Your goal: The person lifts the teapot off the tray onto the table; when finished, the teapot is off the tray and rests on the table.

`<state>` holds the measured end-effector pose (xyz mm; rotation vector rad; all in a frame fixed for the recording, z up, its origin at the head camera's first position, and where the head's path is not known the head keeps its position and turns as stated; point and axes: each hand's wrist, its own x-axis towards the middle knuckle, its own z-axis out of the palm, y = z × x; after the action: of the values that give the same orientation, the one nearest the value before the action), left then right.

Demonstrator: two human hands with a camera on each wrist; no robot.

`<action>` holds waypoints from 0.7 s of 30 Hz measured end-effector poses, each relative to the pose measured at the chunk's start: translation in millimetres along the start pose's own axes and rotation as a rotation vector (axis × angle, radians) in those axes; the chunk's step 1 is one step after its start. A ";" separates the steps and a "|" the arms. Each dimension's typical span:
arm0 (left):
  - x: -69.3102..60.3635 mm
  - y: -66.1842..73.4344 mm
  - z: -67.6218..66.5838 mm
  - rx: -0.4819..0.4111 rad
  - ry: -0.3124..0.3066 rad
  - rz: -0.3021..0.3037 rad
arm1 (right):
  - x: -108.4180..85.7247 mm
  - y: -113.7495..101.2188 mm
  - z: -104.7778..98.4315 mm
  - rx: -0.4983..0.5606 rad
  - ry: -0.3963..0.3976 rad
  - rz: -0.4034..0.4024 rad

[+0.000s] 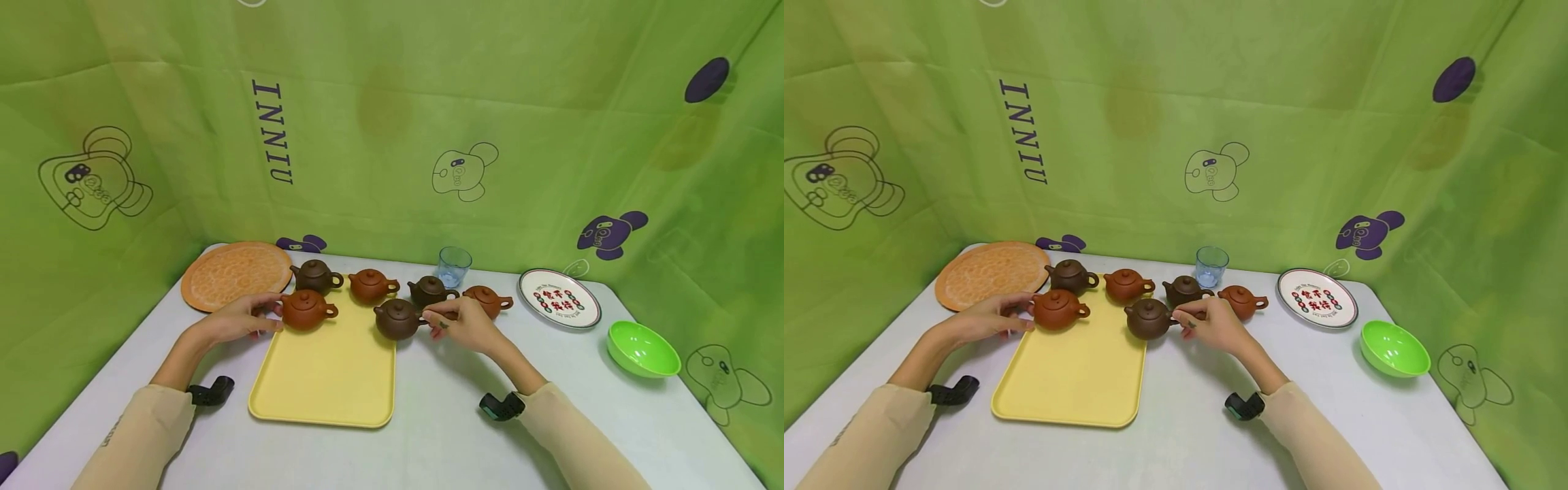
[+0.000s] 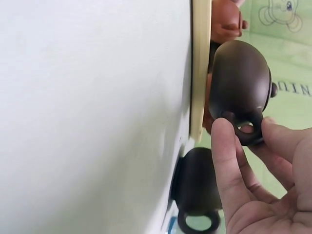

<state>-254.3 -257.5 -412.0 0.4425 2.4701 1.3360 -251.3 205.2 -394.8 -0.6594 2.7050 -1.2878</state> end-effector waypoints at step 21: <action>1.8 -2.9 -0.2 -0.009 0.001 -0.012 | -24.3 23.8 -20.1 -0.009 0.034 0.007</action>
<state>-256.3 -258.4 -414.6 0.4244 2.4630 1.3424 -242.6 243.0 -402.7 -0.6341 2.7396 -1.2974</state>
